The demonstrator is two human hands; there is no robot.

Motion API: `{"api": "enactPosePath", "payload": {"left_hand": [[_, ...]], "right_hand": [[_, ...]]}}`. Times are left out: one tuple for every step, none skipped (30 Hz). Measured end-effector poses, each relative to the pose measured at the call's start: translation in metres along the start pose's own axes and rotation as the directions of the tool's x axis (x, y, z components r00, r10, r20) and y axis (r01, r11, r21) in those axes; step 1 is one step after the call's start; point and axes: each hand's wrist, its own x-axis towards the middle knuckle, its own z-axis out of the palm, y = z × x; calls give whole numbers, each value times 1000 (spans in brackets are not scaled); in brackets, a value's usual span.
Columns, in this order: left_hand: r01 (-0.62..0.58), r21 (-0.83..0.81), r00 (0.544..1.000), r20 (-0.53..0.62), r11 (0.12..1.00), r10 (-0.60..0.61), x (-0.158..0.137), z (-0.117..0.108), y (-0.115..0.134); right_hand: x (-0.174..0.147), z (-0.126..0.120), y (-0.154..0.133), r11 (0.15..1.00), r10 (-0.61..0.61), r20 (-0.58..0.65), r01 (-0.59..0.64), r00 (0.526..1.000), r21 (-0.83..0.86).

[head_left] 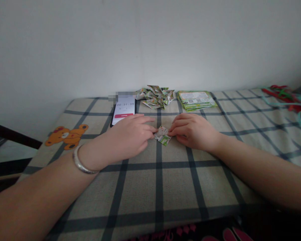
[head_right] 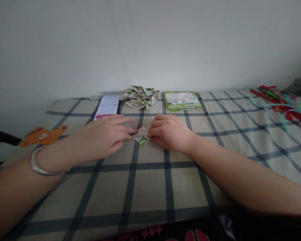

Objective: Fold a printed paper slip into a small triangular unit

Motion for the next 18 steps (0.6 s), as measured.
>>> {"api": "enactPosePath", "payload": {"left_hand": [[-4, 4, 1000, 2, 1000, 4, -1, 0, 0], [-11, 9, 1000, 5, 1000, 11, -1, 1, 0], [-17, 15, 1000, 5, 1000, 17, -2, 1, -1], [-20, 21, 1000, 6, 1000, 19, -2, 2, -1], [-21, 24, 1000, 3, 999, 21, -2, 2, -1], [-23, 27, 1000, -2, 999, 23, -2, 2, -1], [-27, 27, 1000, -7, 999, 27, -2, 3, -1], [-31, 27, 999, -10, 999, 31, -2, 3, -1], [-32, 26, 999, -12, 999, 33, -2, 3, 0], [-33, 25, 999, -12, 999, 33, -2, 4, 0], [-31, 23, 999, -15, 999, 31, -2, 4, 1], [-25, 21, 1000, -18, 999, 26, -2, 5, 1], [-19, 20, 1000, -21, 1000, 20, -2, 5, 2], [-13, 18, 1000, -24, 1000, 14, -2, 6, 2], [-9, 15, 1000, -23, 1000, 9, -3, 6, 2], [-6, 12, 1000, -21, 1000, 6, -3, 7, 2], [-7, 9, 1000, -18, 1000, 7, -3, 7, 2], [-9, 6, 1000, -15, 1000, 9, -3, 7, 1]], "right_hand": [[0, 0, 1, 1000, -10, -9, 10, 1000, 13], [-1, 1, 2, 1000, -23, -17, 23, 1000, 16], [-1, 0, 2, 999, -37, -21, 37, 999, 10], [-1, 0, 2, 999, -50, -21, 50, 999, -3], [-2, -1, 2, 998, -62, -13, 62, 998, -19], [-2, -2, 2, 997, -71, -1, 71, 997, -33], [-2, -3, 2, 996, -81, 12, 81, 997, -40], [-3, -4, 2, 995, -90, 22, 91, 996, -39], [-3, -5, 3, 994, -99, 25, 100, 995, -33], [-4, -6, 4, 994, -109, 20, 110, 994, -23], [-4, -6, 5, 993, -114, 10, 115, 993, -13], [-5, -6, 6, 994, -112, -1, 112, 994, -2], [-5, -5, 6, 994, -105, -9, 105, 994, 9], [-5, -5, 7, 995, -93, -13, 93, 996, 21], [-5, -5, 7, 996, -81, -10, 82, 997, 32], [-5, -5, 7, 997, -67, -5, 67, 998, 40], [-4, -5, 7, 998, -46, -3, 46, 999, 41], [-4, -5, 6, 999, -21, -6, 21, 1000, 35]]}}
